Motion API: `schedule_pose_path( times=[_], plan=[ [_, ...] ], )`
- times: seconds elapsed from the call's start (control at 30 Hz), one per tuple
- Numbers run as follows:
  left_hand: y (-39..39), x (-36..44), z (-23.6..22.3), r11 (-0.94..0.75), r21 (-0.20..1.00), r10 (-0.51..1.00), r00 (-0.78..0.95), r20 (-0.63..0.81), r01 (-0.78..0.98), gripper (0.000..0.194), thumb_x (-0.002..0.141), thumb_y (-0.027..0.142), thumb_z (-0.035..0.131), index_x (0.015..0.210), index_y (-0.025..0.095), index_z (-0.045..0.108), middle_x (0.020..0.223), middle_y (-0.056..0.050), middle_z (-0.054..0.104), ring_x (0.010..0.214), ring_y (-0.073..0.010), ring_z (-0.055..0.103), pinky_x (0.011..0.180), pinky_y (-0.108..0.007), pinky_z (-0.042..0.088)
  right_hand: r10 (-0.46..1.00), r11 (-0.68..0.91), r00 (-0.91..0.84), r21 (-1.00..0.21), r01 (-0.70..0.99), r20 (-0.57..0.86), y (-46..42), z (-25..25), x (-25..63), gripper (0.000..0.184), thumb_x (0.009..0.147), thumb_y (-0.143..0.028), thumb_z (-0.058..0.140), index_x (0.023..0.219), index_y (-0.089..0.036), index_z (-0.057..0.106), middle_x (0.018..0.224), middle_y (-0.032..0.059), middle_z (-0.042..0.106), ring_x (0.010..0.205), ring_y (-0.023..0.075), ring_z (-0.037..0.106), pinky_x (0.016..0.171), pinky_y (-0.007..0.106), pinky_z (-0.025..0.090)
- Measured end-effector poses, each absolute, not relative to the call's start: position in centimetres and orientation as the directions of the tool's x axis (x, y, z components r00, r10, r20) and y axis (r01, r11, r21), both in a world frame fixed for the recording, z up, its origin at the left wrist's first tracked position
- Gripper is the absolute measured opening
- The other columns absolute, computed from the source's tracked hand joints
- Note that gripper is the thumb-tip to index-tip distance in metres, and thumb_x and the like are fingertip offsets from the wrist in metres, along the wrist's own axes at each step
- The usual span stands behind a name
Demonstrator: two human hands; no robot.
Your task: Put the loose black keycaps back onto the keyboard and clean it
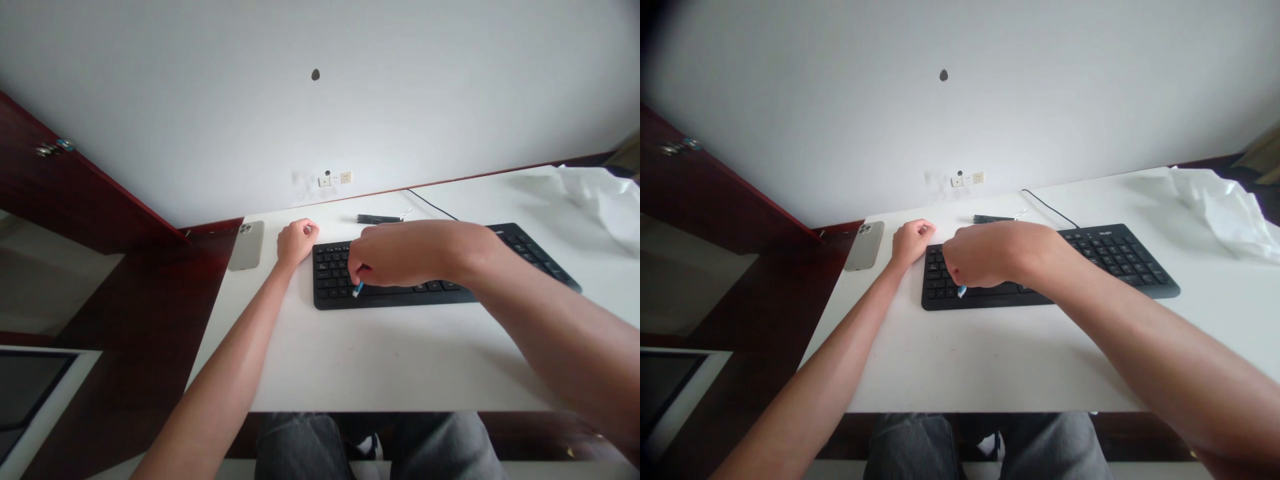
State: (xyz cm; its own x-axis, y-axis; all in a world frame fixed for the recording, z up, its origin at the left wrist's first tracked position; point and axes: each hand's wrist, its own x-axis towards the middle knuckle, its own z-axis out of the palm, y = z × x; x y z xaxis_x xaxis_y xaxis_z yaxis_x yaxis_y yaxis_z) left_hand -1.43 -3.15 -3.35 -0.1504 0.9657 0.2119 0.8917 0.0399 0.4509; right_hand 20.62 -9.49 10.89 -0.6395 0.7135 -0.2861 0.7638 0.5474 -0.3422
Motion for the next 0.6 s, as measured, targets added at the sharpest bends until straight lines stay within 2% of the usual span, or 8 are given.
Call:
schedule_pose_path(
  times=[0.1,0.13,0.23,0.3,0.4,0.47,0.53,0.6],
  plan=[
    [-3.1,-1.5,-3.4,0.041,0.452,0.968,-0.148,0.205,0.891,0.021,0.093,0.037,0.060,0.095,0.030,0.080,0.091,-0.001,0.078,0.084,-0.0233,0.067,0.074,-0.031,0.042,0.679,0.564,-0.585,-0.195,0.803,-0.444,-9.4,10.8,20.4,0.022,0.083,-0.019,0.069,0.061,-0.020,0.065,0.064,0.0082,0.061,0.054,0.0189,0.053,0.057,0.038,0.033],
    [-3.1,-1.5,-3.4,0.046,0.454,0.968,-0.153,0.200,0.890,0.021,0.093,0.037,0.060,0.095,0.030,0.080,0.090,-0.001,0.078,0.084,-0.0233,0.067,0.075,-0.031,0.042,0.653,0.581,-0.591,-0.187,0.792,-0.473,-9.4,10.9,20.3,0.024,0.082,-0.019,0.069,0.059,-0.020,0.064,0.062,0.0080,0.061,0.051,0.0181,0.052,0.055,0.038,0.033],
    [-3.0,-1.6,-3.5,0.053,0.457,0.967,-0.160,0.199,0.888,0.021,0.093,0.038,0.061,0.096,0.031,0.080,0.091,0.000,0.079,0.085,-0.0235,0.068,0.075,-0.031,0.042,0.568,0.616,-0.651,-0.266,0.742,-0.504,-9.6,11.3,20.1,0.019,0.079,-0.016,0.070,0.061,-0.022,0.068,0.062,0.0055,0.064,0.049,0.0169,0.052,0.052,0.037,0.035],
    [-3.0,-1.6,-3.6,0.047,0.453,0.967,-0.155,0.205,0.891,0.021,0.093,0.038,0.061,0.096,0.032,0.080,0.090,0.000,0.079,0.085,-0.0237,0.068,0.075,-0.031,0.043,0.600,0.586,-0.648,-0.294,0.755,-0.469,-9.7,11.6,20.0,0.016,0.080,-0.013,0.068,0.071,-0.024,0.075,0.070,0.0052,0.068,0.051,0.0185,0.056,0.053,0.038,0.038],
    [-3.0,-1.7,-3.6,0.044,0.447,0.967,-0.151,0.206,0.893,0.021,0.093,0.038,0.061,0.096,0.032,0.080,0.090,0.000,0.079,0.085,-0.0239,0.069,0.075,-0.031,0.043,0.679,0.548,-0.578,-0.211,0.809,-0.452,-9.9,11.7,19.7,0.019,0.081,-0.009,0.066,0.077,-0.023,0.078,0.073,0.0070,0.068,0.052,0.0198,0.056,0.054,0.039,0.037],
    [-3.0,-1.7,-3.6,0.046,0.444,0.967,-0.151,0.205,0.895,0.021,0.093,0.038,0.061,0.096,0.031,0.080,0.091,0.000,0.079,0.086,-0.0238,0.069,0.076,-0.031,0.044,0.644,0.562,-0.564,-0.180,0.807,-0.517,-10.0,11.8,19.6,0.018,0.081,-0.007,0.068,0.074,-0.022,0.077,0.071,0.0071,0.067,0.052,0.0188,0.054,0.055,0.038,0.036],
    [-3.0,-1.7,-3.5,0.047,0.440,0.968,-0.150,0.203,0.897,0.021,0.094,0.038,0.061,0.097,0.031,0.081,0.092,-0.001,0.079,0.086,-0.0236,0.070,0.077,-0.031,0.045,0.579,0.591,-0.594,-0.213,0.778,-0.558,-10.0,11.8,19.5,0.018,0.081,-0.009,0.068,0.077,-0.022,0.079,0.076,0.0065,0.070,0.054,0.0173,0.055,0.056,0.036,0.037],
    [-3.0,-1.6,-3.5,0.049,0.436,0.968,-0.150,0.201,0.899,0.022,0.094,0.038,0.060,0.098,0.031,0.081,0.092,-0.001,0.079,0.087,-0.0236,0.070,0.077,-0.031,0.045,0.577,0.618,-0.643,-0.246,0.747,-0.504,-9.9,11.8,19.4,0.020,0.085,-0.012,0.064,0.087,-0.023,0.081,0.085,0.0065,0.073,0.056,0.0157,0.055,0.056,0.034,0.037]
  ],
)
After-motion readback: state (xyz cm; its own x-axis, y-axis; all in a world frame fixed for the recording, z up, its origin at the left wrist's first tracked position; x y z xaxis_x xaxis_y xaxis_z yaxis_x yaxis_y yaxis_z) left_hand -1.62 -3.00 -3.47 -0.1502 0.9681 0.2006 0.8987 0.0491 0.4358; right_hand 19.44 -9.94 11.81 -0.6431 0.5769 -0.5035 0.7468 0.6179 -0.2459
